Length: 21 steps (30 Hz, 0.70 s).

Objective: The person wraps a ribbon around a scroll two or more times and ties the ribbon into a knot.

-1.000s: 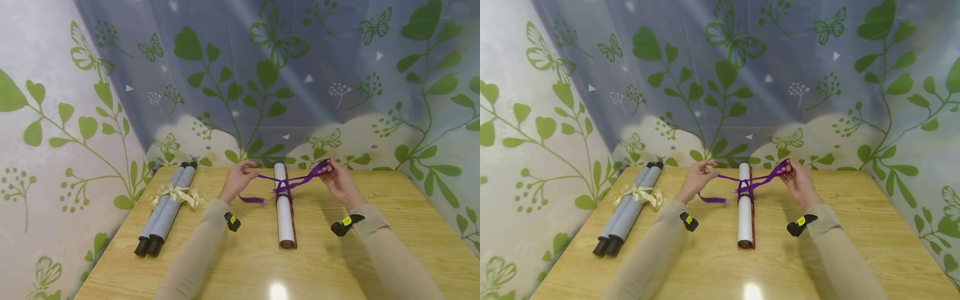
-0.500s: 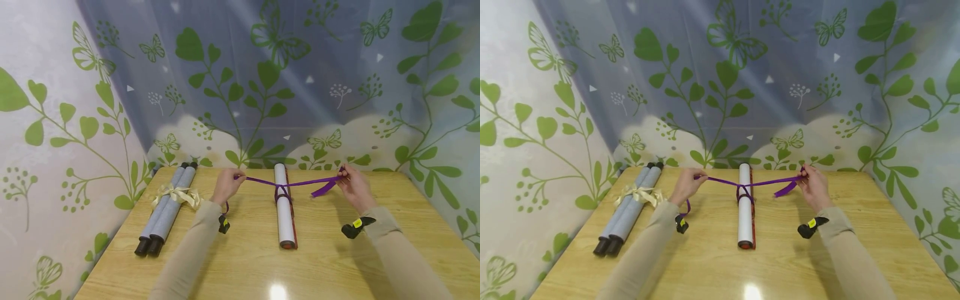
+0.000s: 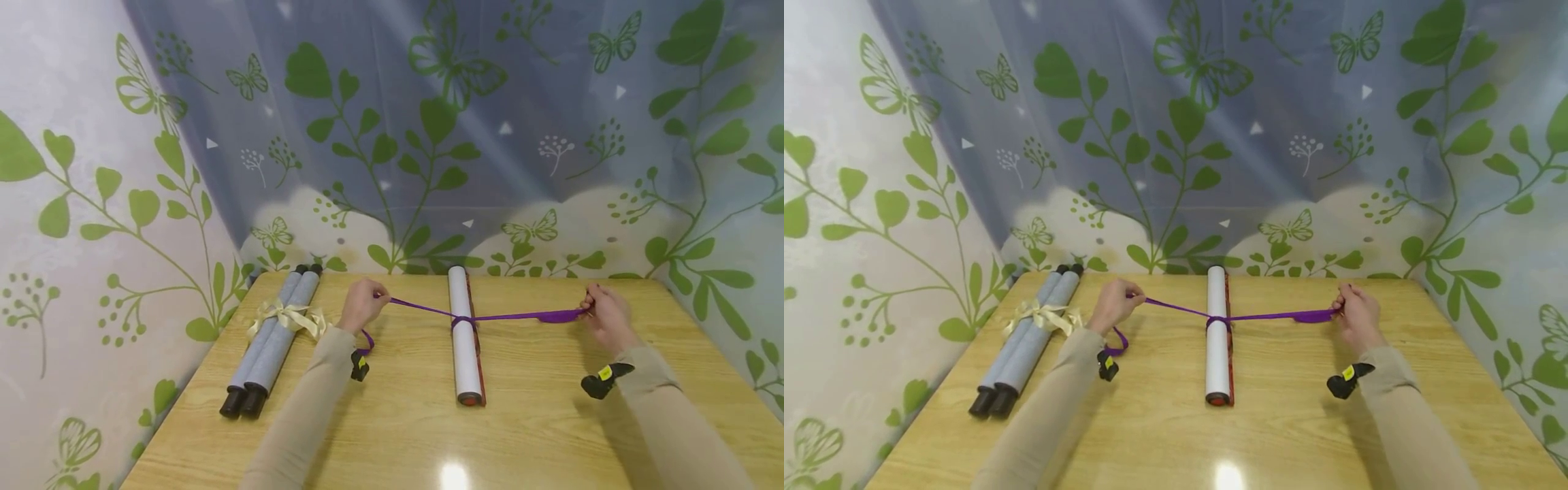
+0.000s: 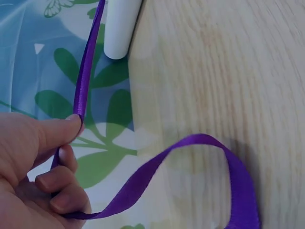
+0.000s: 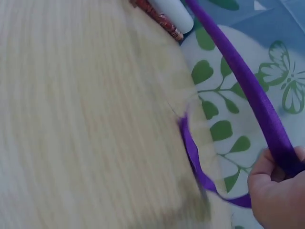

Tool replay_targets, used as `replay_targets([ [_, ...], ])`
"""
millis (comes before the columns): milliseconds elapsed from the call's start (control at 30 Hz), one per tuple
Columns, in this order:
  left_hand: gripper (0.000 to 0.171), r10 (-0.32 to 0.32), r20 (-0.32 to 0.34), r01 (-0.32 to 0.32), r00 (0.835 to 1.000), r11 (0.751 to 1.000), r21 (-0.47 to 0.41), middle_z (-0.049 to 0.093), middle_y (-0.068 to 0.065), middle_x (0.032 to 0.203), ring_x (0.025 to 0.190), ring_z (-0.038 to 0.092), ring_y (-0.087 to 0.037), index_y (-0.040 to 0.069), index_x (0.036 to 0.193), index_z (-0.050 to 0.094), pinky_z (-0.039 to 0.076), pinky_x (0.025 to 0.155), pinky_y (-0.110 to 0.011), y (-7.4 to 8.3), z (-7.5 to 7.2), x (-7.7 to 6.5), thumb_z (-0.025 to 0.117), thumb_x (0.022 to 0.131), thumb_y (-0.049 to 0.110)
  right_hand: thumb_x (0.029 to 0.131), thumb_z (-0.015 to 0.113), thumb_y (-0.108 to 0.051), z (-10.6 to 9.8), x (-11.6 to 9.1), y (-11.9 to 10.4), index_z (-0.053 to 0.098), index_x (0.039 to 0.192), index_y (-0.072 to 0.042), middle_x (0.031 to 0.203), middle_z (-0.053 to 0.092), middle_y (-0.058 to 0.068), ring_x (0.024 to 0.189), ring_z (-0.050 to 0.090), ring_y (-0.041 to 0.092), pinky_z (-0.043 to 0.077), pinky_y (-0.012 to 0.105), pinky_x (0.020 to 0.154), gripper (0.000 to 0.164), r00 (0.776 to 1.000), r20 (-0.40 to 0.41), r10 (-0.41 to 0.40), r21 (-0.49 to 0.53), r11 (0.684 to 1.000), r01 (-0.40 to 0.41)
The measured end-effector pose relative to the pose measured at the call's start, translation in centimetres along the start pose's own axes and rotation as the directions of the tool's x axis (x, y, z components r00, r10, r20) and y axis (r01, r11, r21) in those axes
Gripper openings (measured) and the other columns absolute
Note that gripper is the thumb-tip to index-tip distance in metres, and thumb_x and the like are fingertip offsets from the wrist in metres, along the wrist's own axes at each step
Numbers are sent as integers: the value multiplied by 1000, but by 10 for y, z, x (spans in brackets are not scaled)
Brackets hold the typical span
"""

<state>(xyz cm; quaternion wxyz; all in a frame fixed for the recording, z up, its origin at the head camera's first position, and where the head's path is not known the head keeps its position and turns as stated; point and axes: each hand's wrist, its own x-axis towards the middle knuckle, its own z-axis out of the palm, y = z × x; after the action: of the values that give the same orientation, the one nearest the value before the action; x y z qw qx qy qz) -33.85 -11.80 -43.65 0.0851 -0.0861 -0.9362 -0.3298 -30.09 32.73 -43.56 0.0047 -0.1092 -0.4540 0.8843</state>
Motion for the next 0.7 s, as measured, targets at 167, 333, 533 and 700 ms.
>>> replay_targets([
  [167, 10, 0, 11, 0, 1000, 1000, -4, 75, -12, 96, 72, 66, -19, 4, 92, 77, 54, 66, -30, -6, 5, -1, 67, 91, 8, 102, 48, -22, -4, 0, 3, 50, 99, -12, 72, 53, -2, 66, 52, 10, 45, 23, 64, 11, 997, -79, 11, -108, 994, -19],
  [333, 17, 9, 58, -7, 998, 999, -35, 73, -14, 96, 75, 66, -21, 2, 107, 73, 54, 66, -32, -9, 12, 0, 62, 95, 8, 105, 41, -19, -7, 3, 7, 51, 113, -8, 80, 66, -8, 77, 65, 3, 55, 20, 73, 18, 999, -36, 15, -319, 947, -25],
  [533, 26, 15, 110, -16, 994, 1000, 10, 70, -17, 111, 104, 65, -32, 2, 119, 67, 51, 90, -49, -2, 19, 0, 60, 95, 11, 105, 32, -31, 7, 5, 17, 11, 153, 9, 153, 29, 29, 136, 43, 31, 38, 37, 113, 65, 1000, -15, 9, -690, 724, -17],
  [700, 22, 74, 151, -77, 986, 997, 12, 71, -17, 106, 100, 66, -32, -1, 112, 70, 53, 87, -47, 9, 27, -2, 61, 94, 8, 106, 29, -33, 19, 3, 25, 7, 152, 11, 157, 13, 35, 145, 21, 46, 31, 48, 115, 67, 998, 65, 24, -770, 637, 35],
])
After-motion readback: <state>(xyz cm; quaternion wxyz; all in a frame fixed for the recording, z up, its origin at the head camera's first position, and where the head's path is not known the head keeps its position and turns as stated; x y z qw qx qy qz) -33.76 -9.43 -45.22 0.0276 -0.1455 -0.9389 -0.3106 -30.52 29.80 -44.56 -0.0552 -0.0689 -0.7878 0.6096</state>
